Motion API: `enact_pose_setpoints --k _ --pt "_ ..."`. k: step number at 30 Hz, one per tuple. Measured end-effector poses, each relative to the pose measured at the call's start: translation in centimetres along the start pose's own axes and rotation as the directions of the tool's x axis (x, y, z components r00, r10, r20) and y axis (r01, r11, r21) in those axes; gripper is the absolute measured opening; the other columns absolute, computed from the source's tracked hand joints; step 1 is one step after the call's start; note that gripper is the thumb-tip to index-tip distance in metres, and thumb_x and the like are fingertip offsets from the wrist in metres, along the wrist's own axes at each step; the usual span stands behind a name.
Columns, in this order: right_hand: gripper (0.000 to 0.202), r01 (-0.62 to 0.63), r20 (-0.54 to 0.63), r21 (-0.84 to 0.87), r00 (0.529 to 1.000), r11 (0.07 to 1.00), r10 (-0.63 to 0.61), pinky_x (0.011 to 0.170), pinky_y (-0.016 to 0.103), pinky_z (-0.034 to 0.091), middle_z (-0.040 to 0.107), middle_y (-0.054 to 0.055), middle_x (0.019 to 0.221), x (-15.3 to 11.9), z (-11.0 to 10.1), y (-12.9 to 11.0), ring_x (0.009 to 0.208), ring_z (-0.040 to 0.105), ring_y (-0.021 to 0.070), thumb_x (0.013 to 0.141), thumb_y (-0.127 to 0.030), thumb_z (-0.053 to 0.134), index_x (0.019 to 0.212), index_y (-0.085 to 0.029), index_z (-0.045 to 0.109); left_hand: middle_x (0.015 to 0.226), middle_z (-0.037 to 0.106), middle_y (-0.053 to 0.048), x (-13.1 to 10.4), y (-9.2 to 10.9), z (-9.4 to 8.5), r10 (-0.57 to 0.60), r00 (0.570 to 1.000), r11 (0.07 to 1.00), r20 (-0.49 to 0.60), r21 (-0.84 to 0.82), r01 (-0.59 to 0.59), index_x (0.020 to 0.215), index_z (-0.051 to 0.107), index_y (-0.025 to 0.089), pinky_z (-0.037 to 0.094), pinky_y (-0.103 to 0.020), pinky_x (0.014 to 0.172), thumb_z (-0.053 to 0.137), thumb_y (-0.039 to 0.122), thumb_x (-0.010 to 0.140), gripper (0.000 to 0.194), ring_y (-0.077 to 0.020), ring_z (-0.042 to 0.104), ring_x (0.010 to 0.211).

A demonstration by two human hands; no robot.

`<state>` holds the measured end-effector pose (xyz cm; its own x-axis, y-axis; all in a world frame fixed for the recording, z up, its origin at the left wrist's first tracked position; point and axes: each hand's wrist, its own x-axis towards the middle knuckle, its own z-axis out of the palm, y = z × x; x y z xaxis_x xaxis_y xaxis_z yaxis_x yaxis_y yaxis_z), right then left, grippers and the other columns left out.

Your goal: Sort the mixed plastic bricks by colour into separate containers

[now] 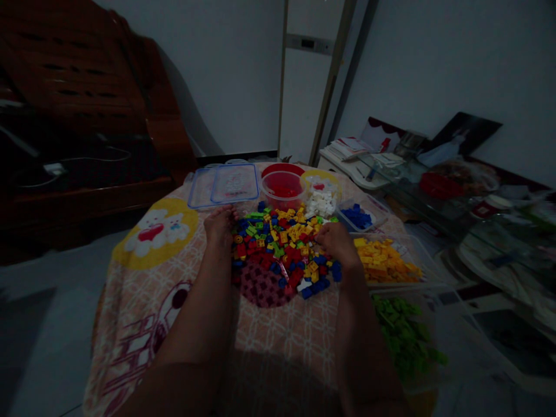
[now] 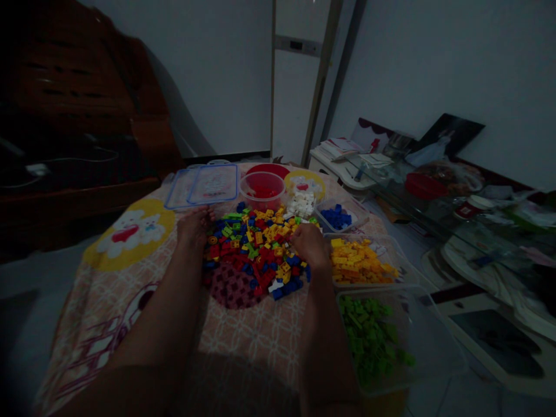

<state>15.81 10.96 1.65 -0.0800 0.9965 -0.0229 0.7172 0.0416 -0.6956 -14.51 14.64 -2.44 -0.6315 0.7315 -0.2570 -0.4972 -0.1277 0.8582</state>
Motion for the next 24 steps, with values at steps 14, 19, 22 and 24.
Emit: enact_pose_setpoints --k 14,19,22,24 --pt "0.034 0.264 -0.621 0.747 0.604 0.610 0.500 0.066 0.028 0.064 0.066 0.001 0.081 1.8 -0.6 2.0 0.075 0.074 0.0166 0.079 -0.032 0.060 0.110 -0.019 0.052 0.063 0.062 -0.002 -0.1 0.0 0.0 0.013 1.000 1.000 -0.007 0.001 -0.013 0.071 0.061 0.012 0.049 -0.016 0.053 0.057 -0.002 0.062 0.016 -0.0086 0.057 0.055" --pt "0.033 0.222 -0.571 0.726 0.723 0.651 0.389 0.054 0.024 0.058 0.066 -0.001 0.071 1.2 -0.4 1.0 0.059 0.070 0.0151 0.076 -0.032 0.059 0.105 -0.016 0.058 0.064 0.062 -0.002 0.0 0.0 0.0 0.013 1.000 1.000 -0.006 0.008 -0.013 0.071 0.061 0.012 0.050 -0.018 0.053 0.057 -0.001 0.061 0.017 -0.0090 0.057 0.055" --pt "0.022 0.130 -0.451 0.735 0.827 0.666 0.335 0.042 0.020 0.050 0.064 -0.002 0.060 0.7 -0.2 -0.2 0.046 0.063 0.0130 0.074 -0.029 0.060 0.091 -0.016 0.062 0.063 0.063 -0.002 -0.1 0.0 0.0 0.017 1.000 1.000 0.002 0.010 -0.017 0.071 0.061 0.012 0.050 -0.017 0.053 0.056 -0.002 0.061 0.017 -0.0090 0.058 0.055" --pt "0.016 0.069 -0.360 0.711 0.891 0.700 0.278 0.039 0.019 0.045 0.064 -0.002 0.057 0.4 -0.2 -0.5 0.043 0.060 0.0119 0.073 -0.029 0.062 0.083 -0.016 0.063 0.062 0.062 -0.002 -0.2 0.1 0.0 0.019 1.000 1.000 0.003 0.006 -0.019 0.070 0.061 0.012 0.049 -0.016 0.052 0.056 -0.002 0.062 0.017 -0.0082 0.057 0.054"
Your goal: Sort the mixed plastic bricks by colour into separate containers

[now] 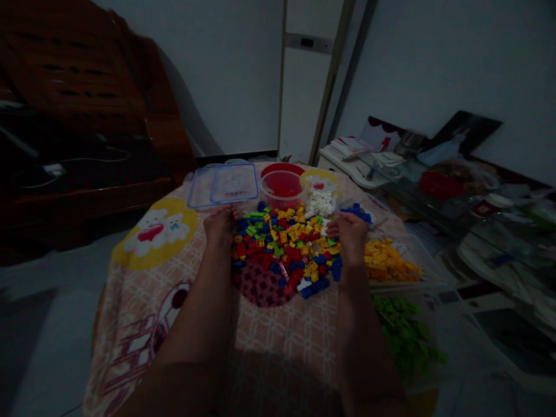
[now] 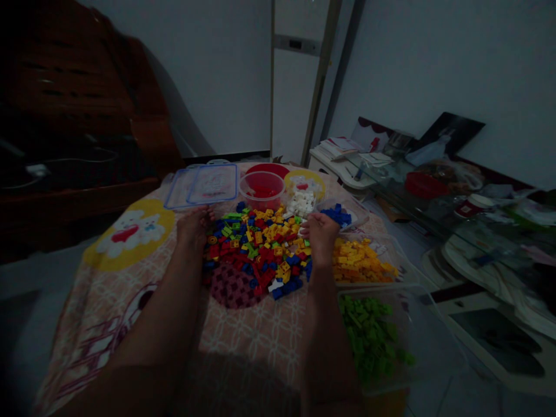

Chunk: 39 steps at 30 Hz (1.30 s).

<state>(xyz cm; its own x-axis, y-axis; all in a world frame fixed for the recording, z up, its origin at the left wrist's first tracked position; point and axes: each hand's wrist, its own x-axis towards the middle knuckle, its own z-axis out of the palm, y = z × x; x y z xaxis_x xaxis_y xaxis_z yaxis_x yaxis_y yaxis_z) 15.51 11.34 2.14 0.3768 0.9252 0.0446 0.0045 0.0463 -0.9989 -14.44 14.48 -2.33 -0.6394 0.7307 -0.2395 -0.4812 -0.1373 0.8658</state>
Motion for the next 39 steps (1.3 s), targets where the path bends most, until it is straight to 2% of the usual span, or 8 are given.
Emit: enact_pose_setpoints --k 9,15,18,22,27,31,35,39 --pt "0.007 -0.034 0.350 -0.342 0.923 0.939 0.161 0.043 0.019 0.047 0.065 -0.002 0.058 -0.8 0.3 0.2 0.046 0.060 0.0108 0.078 -0.018 0.059 0.076 -0.016 0.066 0.061 0.062 -0.002 -0.1 0.0 0.2 -0.008 1.000 1.000 -0.015 -0.013 0.008 0.070 0.061 0.011 0.050 -0.015 0.052 0.056 -0.004 0.063 0.017 -0.0081 0.057 0.054" --pt "0.020 0.028 0.493 -0.269 0.863 0.963 0.113 0.056 0.022 0.056 0.072 0.001 0.074 -2.1 2.5 0.1 0.067 0.069 0.0141 0.077 -0.016 0.064 0.095 -0.014 0.073 0.059 0.061 -0.001 -0.6 0.3 0.4 -0.041 0.999 0.999 -0.027 -0.034 0.040 0.071 0.060 0.010 0.049 -0.015 0.052 0.051 -0.004 0.068 0.017 -0.0072 0.056 0.052" --pt "0.029 0.038 0.501 -0.155 0.864 0.987 0.046 0.064 0.024 0.059 0.076 0.004 0.090 -2.2 3.0 0.0 0.077 0.072 0.0153 0.076 -0.021 0.066 0.104 -0.015 0.073 0.060 0.062 -0.002 -0.6 0.4 0.4 -0.046 0.999 0.999 -0.029 -0.031 0.045 0.072 0.060 0.010 0.048 -0.015 0.051 0.051 -0.004 0.067 0.018 -0.0073 0.056 0.052" --pt "0.025 0.023 0.393 -0.267 0.916 0.963 0.087 0.053 0.021 0.052 0.072 0.001 0.071 -1.6 2.0 -0.1 0.057 0.065 0.0123 0.077 -0.021 0.061 0.098 -0.014 0.074 0.061 0.061 -0.001 -0.4 0.2 0.4 -0.025 0.999 0.999 -0.023 -0.032 0.025 0.071 0.060 0.011 0.048 -0.014 0.049 0.053 -0.003 0.065 0.017 -0.0070 0.055 0.052" --pt "0.018 0.204 0.409 -0.524 0.912 0.827 0.035 0.053 0.021 0.048 0.068 0.000 0.060 -0.9 0.1 -0.1 0.051 0.062 0.0130 0.076 -0.018 0.058 0.077 -0.014 0.075 0.061 0.061 -0.001 -0.1 0.0 0.2 -0.020 1.000 0.999 -0.010 -0.029 0.019 0.072 0.061 0.011 0.048 -0.014 0.050 0.055 -0.002 0.064 0.016 -0.0071 0.055 0.052" --pt "0.023 0.328 0.496 -0.647 0.866 0.689 0.053 0.066 0.024 0.052 0.071 0.002 0.062 -1.2 0.2 -0.1 0.065 0.069 0.0170 0.078 -0.016 0.059 0.086 -0.014 0.081 0.062 0.062 -0.002 0.0 0.0 0.1 -0.029 1.000 0.999 -0.006 -0.026 0.029 0.072 0.061 0.012 0.049 -0.015 0.051 0.055 -0.002 0.064 0.016 -0.0075 0.056 0.052" --pt "0.033 0.444 0.578 -0.696 0.813 0.564 0.074 0.082 0.026 0.053 0.080 0.005 0.087 -1.9 1.5 -0.1 0.084 0.074 0.0185 0.082 -0.014 0.059 0.107 -0.017 0.081 0.061 0.061 -0.002 -0.1 0.0 0.2 -0.036 0.999 0.999 -0.013 -0.036 0.035 0.072 0.060 0.012 0.048 -0.014 0.051 0.054 -0.002 0.065 0.017 -0.0076 0.056 0.053" --pt "0.039 0.518 0.587 -0.748 0.808 0.415 0.050 0.094 0.028 0.051 0.078 0.008 0.115 -2.3 2.2 0.1 0.106 0.072 0.0212 0.083 -0.012 0.062 0.117 -0.020 0.077 0.062 0.062 -0.003 -0.2 0.0 0.3 -0.026 0.999 0.999 -0.022 -0.035 0.025 0.071 0.061 0.011 0.048 -0.015 0.050 0.053 -0.002 0.065 0.017 -0.0080 0.057 0.053"
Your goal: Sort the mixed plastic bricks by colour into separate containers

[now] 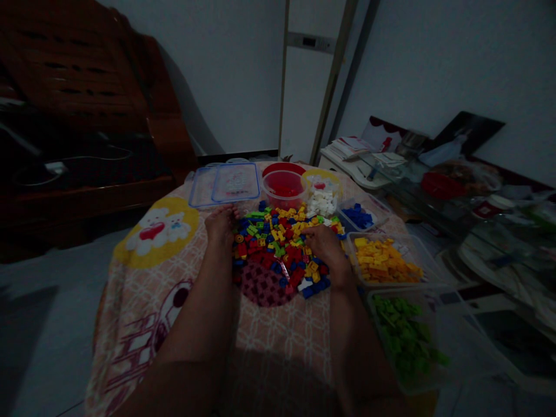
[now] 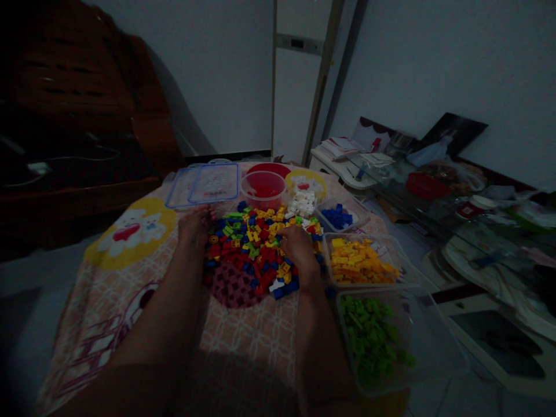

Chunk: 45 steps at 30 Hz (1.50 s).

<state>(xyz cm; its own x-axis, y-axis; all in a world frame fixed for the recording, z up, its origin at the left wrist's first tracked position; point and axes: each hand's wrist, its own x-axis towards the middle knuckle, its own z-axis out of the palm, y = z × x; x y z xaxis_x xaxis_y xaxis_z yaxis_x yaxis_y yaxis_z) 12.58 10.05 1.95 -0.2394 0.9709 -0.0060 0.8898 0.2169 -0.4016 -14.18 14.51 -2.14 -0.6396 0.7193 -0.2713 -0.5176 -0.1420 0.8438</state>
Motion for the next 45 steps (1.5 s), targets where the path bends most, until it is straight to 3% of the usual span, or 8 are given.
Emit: enact_pose_setpoints --k 9,13,17,22,25,27,38,45 --pt "0.023 0.013 -0.024 -0.020 1.000 1.000 -0.013 0.094 0.029 0.050 0.078 0.009 0.107 0.3 0.4 0.3 0.108 0.070 0.0227 0.085 -0.017 0.061 0.098 -0.020 0.080 0.060 0.060 -0.001 0.5 -0.3 -0.3 0.014 1.000 1.000 0.023 0.019 -0.014 0.071 0.060 0.012 0.050 -0.016 0.051 0.055 -0.001 0.061 0.017 -0.0080 0.056 0.053" --pt "0.017 -0.040 -0.068 0.329 0.996 0.944 0.066 0.072 0.024 0.054 0.076 0.004 0.080 0.5 0.4 0.9 0.078 0.072 0.0174 0.082 -0.018 0.059 0.087 -0.019 0.076 0.062 0.062 -0.002 0.3 -0.2 -0.2 0.017 1.000 1.000 0.018 0.010 -0.017 0.071 0.061 0.012 0.050 -0.016 0.052 0.056 0.000 0.063 0.016 -0.0077 0.056 0.054" --pt "0.017 -0.115 -0.111 0.734 0.952 0.669 0.286 0.045 0.020 0.045 0.066 -0.002 0.059 0.6 -0.1 1.4 0.048 0.062 0.0135 0.081 -0.026 0.059 0.091 -0.016 0.070 0.062 0.061 -0.002 0.0 0.0 -0.1 0.013 1.000 1.000 0.008 0.023 -0.013 0.070 0.060 0.013 0.048 -0.016 0.051 0.058 0.000 0.062 0.015 -0.0080 0.056 0.054" --pt "0.033 0.052 -0.286 0.928 0.737 0.370 0.613 0.046 0.021 0.053 0.066 -0.001 0.065 1.0 -1.1 2.9 0.054 0.067 0.0148 0.077 -0.027 0.060 0.106 -0.013 0.063 0.062 0.061 -0.001 -0.3 0.2 -0.1 0.018 1.000 1.000 0.017 0.024 -0.019 0.070 0.060 0.013 0.049 -0.016 0.052 0.058 0.000 0.062 0.015 -0.0081 0.057 0.055" --pt "0.049 0.163 -0.401 0.912 0.541 0.375 0.739 0.062 0.027 0.062 0.070 0.005 0.085 1.1 -1.4 4.4 0.075 0.074 0.0171 0.080 -0.026 0.054 0.127 -0.012 0.055 0.064 0.062 -0.002 -0.3 0.2 -0.2 0.011 1.000 1.000 0.027 0.023 -0.011 0.070 0.061 0.013 0.050 -0.015 0.053 0.057 0.000 0.064 0.015 -0.0080 0.058 0.056" --pt "0.056 0.174 -0.466 0.880 0.489 0.441 0.737 0.071 0.029 0.063 0.071 0.010 0.100 1.1 -1.5 5.2 0.088 0.075 0.0186 0.081 -0.024 0.050 0.136 -0.011 0.050 0.064 0.062 -0.002 -0.3 0.2 -0.2 0.010 0.999 1.000 0.035 0.024 -0.011 0.070 0.061 0.013 0.049 -0.015 0.053 0.056 -0.001 0.064 0.016 -0.0081 0.058 0.056" --pt "0.040 0.011 -0.411 0.826 0.697 0.563 0.588 0.056 0.026 0.057 0.073 0.007 0.076 0.7 -1.9 4.2 0.061 0.070 0.0179 0.079 -0.026 0.053 0.112 -0.008 0.068 0.063 0.062 -0.001 -0.1 0.1 -0.1 0.011 1.000 1.000 0.027 0.018 -0.011 0.072 0.060 0.012 0.049 -0.016 0.053 0.057 -0.002 0.062 0.017 -0.0082 0.057 0.055" --pt "0.019 -0.285 -0.400 0.113 0.864 0.952 0.306 0.086 0.034 0.053 0.077 0.015 0.088 -0.8 -2.8 3.3 0.092 0.073 0.0279 0.082 -0.023 0.062 0.083 -0.016 0.079 0.062 0.061 -0.001 -0.2 0.2 0.1 -0.008 1.000 1.000 0.004 0.018 0.008 0.069 0.060 0.013 0.048 -0.014 0.051 0.055 -0.002 0.063 0.017 -0.0074 0.056 0.053"
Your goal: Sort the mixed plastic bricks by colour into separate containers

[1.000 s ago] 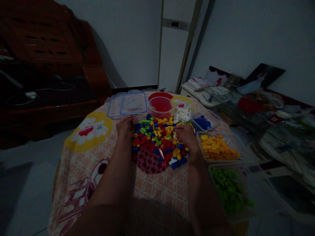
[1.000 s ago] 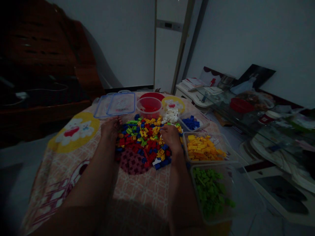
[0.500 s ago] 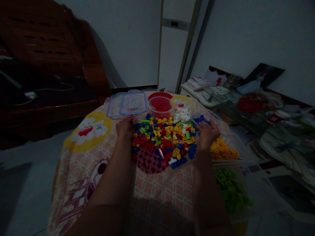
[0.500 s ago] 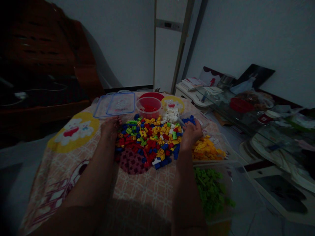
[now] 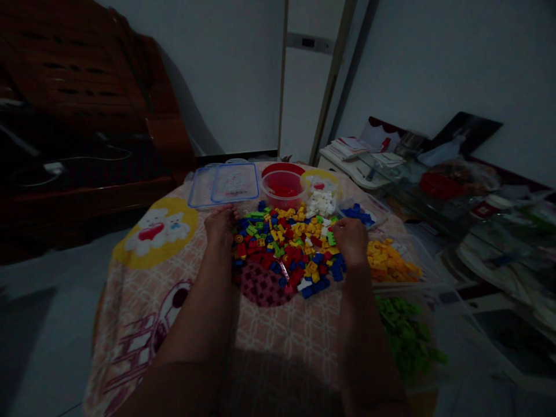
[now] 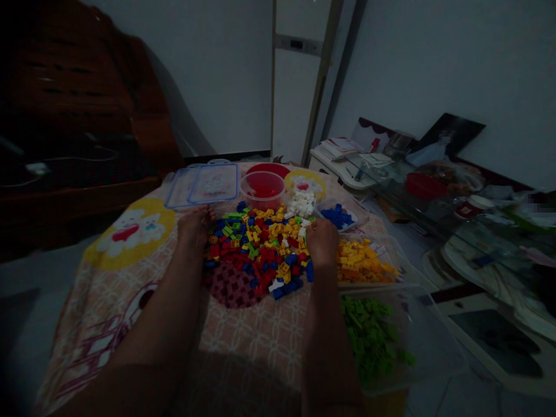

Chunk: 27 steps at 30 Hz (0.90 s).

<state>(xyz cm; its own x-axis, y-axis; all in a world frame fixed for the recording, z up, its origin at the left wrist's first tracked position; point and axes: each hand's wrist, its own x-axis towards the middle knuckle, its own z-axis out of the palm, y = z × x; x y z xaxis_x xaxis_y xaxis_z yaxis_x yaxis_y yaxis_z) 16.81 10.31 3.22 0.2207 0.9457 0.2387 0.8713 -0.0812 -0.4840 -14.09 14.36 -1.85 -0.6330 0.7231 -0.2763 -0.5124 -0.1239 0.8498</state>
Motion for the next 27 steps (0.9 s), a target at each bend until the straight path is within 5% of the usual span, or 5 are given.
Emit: enact_pose_setpoints --k 6,13,17,22,27 --pt "0.014 0.064 0.054 -0.067 0.997 0.996 -0.061 0.082 0.031 0.053 0.078 0.012 0.082 -0.2 0.3 -0.3 0.087 0.074 0.0261 0.080 -0.020 0.065 0.078 -0.018 0.079 0.062 0.061 -0.002 -0.1 0.0 0.0 0.005 1.000 1.000 0.002 -0.020 -0.005 0.070 0.061 0.012 0.049 -0.015 0.051 0.055 -0.002 0.062 0.017 -0.0083 0.057 0.054" --pt "0.026 -0.014 0.213 0.385 0.974 0.923 -0.074 0.061 0.025 0.055 0.074 0.004 0.073 0.3 1.3 0.1 0.066 0.072 0.0190 0.083 -0.028 0.058 0.092 -0.013 0.078 0.060 0.061 -0.001 -0.2 0.0 0.0 0.005 1.000 1.000 0.010 -0.012 -0.005 0.070 0.061 0.013 0.048 -0.015 0.050 0.053 -0.001 0.063 0.018 -0.0075 0.055 0.051" --pt "0.022 0.033 0.377 0.217 0.919 0.976 -0.116 0.059 0.023 0.050 0.069 0.003 0.060 -0.2 0.3 -0.2 0.055 0.067 0.0157 0.083 -0.025 0.058 0.071 -0.015 0.073 0.062 0.062 -0.002 -0.1 0.0 -0.1 0.009 1.000 1.000 0.002 -0.007 -0.009 0.071 0.060 0.012 0.048 -0.015 0.052 0.054 -0.002 0.063 0.017 -0.0077 0.056 0.053" --pt "0.023 0.073 0.631 0.157 0.760 0.985 -0.157 0.054 0.025 0.049 0.065 0.003 0.054 -1.3 -0.2 -1.4 0.048 0.063 0.0162 0.087 -0.028 0.060 0.073 -0.016 0.073 0.063 0.061 -0.002 0.1 -0.1 -0.1 0.017 1.000 1.000 0.019 -0.011 -0.017 0.070 0.060 0.012 0.048 -0.015 0.052 0.056 -0.002 0.064 0.015 -0.0076 0.057 0.054" --pt "0.021 0.012 0.597 0.353 0.767 0.936 -0.235 0.052 0.022 0.049 0.071 0.001 0.073 -2.2 0.9 -3.8 0.050 0.062 0.0121 0.084 -0.023 0.064 0.099 -0.015 0.076 0.063 0.061 -0.002 0.4 -0.3 -0.1 0.021 1.000 1.000 0.022 -0.004 -0.021 0.070 0.059 0.013 0.048 -0.016 0.051 0.058 -0.001 0.062 0.016 -0.0078 0.056 0.054"
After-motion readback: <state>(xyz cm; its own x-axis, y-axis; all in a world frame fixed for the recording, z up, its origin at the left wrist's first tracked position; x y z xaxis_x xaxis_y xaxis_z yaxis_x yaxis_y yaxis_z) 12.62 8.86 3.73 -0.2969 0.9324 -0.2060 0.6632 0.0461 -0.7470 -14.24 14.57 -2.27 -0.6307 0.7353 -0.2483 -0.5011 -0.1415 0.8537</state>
